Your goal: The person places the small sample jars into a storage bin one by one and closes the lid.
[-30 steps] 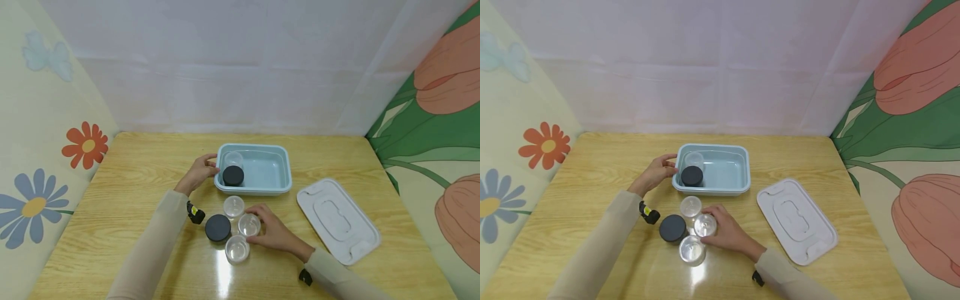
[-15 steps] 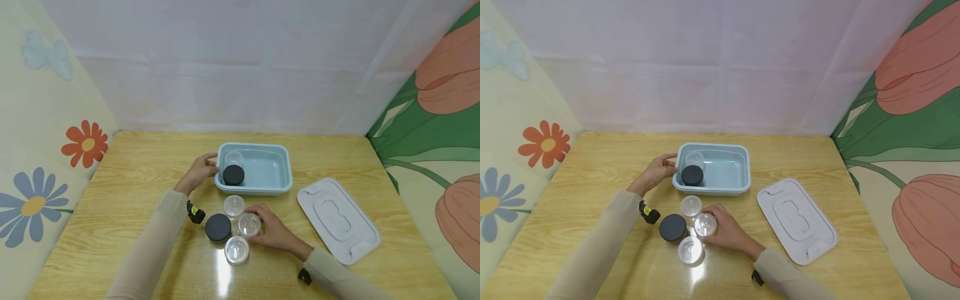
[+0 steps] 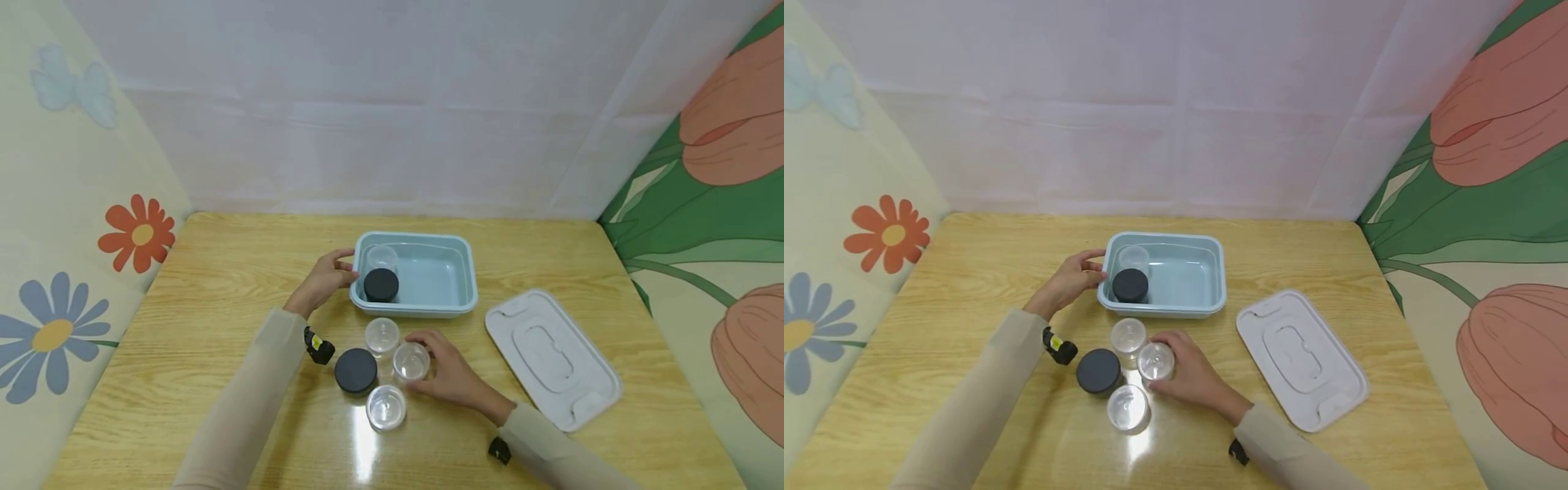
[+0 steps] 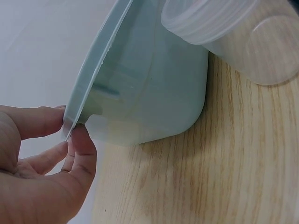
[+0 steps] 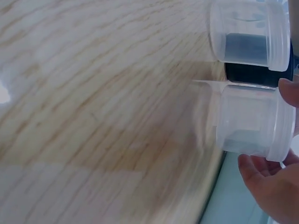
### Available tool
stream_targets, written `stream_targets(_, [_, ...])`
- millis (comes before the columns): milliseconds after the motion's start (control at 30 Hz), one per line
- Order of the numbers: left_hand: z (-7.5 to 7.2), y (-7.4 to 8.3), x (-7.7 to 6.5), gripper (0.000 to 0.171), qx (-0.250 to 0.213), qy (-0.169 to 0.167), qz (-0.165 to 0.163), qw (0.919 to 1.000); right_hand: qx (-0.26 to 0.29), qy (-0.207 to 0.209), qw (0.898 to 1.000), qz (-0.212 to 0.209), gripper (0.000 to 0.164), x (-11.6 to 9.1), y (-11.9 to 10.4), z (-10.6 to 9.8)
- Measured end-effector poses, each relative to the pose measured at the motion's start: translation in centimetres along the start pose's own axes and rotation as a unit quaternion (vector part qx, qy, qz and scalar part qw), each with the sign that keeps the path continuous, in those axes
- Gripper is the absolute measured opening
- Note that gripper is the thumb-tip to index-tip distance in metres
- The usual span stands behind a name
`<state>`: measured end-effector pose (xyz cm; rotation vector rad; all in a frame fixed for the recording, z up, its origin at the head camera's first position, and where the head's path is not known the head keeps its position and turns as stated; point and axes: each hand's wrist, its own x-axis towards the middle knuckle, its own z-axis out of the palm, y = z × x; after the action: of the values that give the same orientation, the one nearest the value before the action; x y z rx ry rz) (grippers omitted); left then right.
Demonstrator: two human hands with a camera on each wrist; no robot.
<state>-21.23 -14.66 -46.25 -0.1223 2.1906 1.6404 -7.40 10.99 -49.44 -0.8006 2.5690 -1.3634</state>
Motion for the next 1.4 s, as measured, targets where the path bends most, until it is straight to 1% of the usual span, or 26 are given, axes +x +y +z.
stream_targets(200, [-0.1, -0.1, 0.0, 0.063, -0.001, -0.001, -0.013, 0.9999, -0.003, 0.006, 1.000, 0.006, 0.068, -0.1, -0.3, -0.5])
stream_targets(267, [-0.2, -0.1, 0.0, 0.063, 0.002, -0.001, -0.014, 0.9999, -0.002, 0.007, 1.000, 0.009, 0.068, 0.0, -0.5, -0.8])
stream_targets(500, [-0.1, 0.4, 0.1, 0.062, -0.011, -0.001, -0.017, 0.9998, 0.003, 0.020, 1.000, 0.006, 0.066, 0.6, -1.1, -1.9])
stream_targets(700, [-0.1, 0.6, 0.1, 0.062, -0.016, -0.004, -0.030, 0.9994, 0.018, 0.005, 1.000, 0.017, 0.066, 0.7, -1.8, -3.0])
stream_targets(1000, [-0.2, 0.4, -0.1, 0.062, -0.024, -0.012, -0.024, 0.9994, 0.030, 0.012, 0.999, 0.013, 0.065, 1.1, -2.1, -4.6])
stream_targets(1400, [-0.2, 0.2, 0.0, 0.062, -0.035, -0.016, -0.022, 0.9990, 0.036, 0.013, 0.999, 0.034, 0.066, 2.1, -2.4, -6.3])
